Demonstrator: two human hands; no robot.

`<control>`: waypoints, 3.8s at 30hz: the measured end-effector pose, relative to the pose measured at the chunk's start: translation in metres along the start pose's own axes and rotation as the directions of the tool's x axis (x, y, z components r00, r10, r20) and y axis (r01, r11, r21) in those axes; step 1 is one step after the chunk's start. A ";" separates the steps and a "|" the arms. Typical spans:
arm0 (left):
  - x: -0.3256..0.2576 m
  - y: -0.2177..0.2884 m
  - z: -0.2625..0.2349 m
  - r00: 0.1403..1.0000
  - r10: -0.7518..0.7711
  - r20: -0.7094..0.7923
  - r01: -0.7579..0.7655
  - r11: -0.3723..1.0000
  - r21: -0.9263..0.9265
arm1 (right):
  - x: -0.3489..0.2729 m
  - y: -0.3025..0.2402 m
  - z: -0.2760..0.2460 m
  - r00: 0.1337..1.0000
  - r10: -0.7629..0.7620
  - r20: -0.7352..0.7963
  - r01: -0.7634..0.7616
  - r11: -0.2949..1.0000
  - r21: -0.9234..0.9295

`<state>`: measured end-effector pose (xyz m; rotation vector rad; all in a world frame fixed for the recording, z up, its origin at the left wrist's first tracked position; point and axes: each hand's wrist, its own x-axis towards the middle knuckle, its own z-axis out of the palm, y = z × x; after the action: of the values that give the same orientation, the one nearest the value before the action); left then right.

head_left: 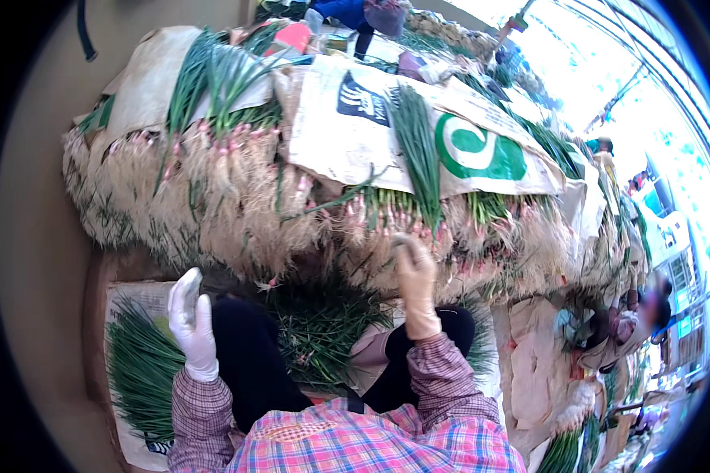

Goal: The person sorts green onions by hand from a large pile, removing outer leaves and damaged parts before grouping the cleaned bunches.

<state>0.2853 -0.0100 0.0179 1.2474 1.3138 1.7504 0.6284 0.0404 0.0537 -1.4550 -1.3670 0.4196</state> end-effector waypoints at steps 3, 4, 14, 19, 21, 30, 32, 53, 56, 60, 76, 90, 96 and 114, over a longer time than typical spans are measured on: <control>0.041 0.076 0.080 0.869 0.301 0.393 -0.384 0.910 0.153 | 0.042 0.025 -0.046 0.975 0.061 -0.214 -0.091 0.987 -0.134; 0.042 0.084 0.104 0.826 0.291 0.483 -0.368 0.927 0.070 | 0.049 0.044 -0.050 0.972 0.131 -0.197 -0.181 0.948 -0.262; 0.075 0.014 0.285 0.656 0.421 0.626 -0.699 0.651 0.295 | 0.091 0.117 -0.030 0.927 0.368 -0.076 -0.376 0.915 -0.148; 0.131 -0.018 0.361 0.530 0.261 0.807 -0.839 0.024 0.544 | 0.103 0.107 -0.019 0.934 0.351 -0.073 -0.333 0.924 0.188; 0.146 -0.036 0.377 0.396 0.244 0.885 -0.899 -0.092 0.428 | 0.109 0.118 -0.016 0.923 0.382 -0.051 -0.353 0.891 0.287; 0.256 0.042 0.401 0.057 0.636 0.769 -0.857 -0.365 0.365 | 0.119 0.054 -0.048 0.894 0.392 0.215 -0.383 0.424 0.821; 0.277 0.065 0.396 0.182 0.585 0.790 -0.823 -0.349 0.448 | 0.126 0.036 -0.046 0.917 0.340 0.210 -0.334 0.363 0.870; 0.499 0.247 0.195 0.425 0.842 0.333 -0.552 -0.050 0.832 | 0.178 0.162 -0.033 0.888 0.460 0.011 -0.458 0.883 0.102; 0.513 0.233 0.123 0.428 0.826 0.367 -0.459 -0.151 0.875 | 0.166 0.098 -0.003 0.966 0.259 0.005 -0.227 0.854 -0.468; 0.492 0.230 0.111 0.534 0.795 0.287 -0.524 0.045 0.851 | 0.161 -0.001 -0.013 0.992 -0.038 0.117 0.113 0.647 -0.754; 0.337 0.322 0.201 0.141 0.990 0.008 -0.990 0.141 -0.028 | 0.297 -0.226 -0.040 0.539 -0.816 -0.210 0.828 0.559 -0.046; 0.074 0.323 0.336 -0.313 0.950 0.002 -0.832 -0.273 -0.483 | 0.090 -0.252 -0.264 0.838 -0.534 0.108 0.541 0.791 -0.286; 0.095 0.258 0.339 -0.141 0.984 0.108 -0.904 -0.084 -0.420 | -0.078 -0.261 -0.399 0.915 -0.304 -0.266 -0.144 0.370 -0.918; -0.101 -0.134 0.203 -0.699 -0.533 0.477 -0.560 0.823 0.098 | -0.365 0.155 -0.185 0.004 0.938 0.346 -0.229 0.338 -0.913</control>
<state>0.5026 0.0194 -0.1288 2.1275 0.0652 -1.0424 0.7535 -0.3295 -0.1440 -2.7719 -1.5498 1.8383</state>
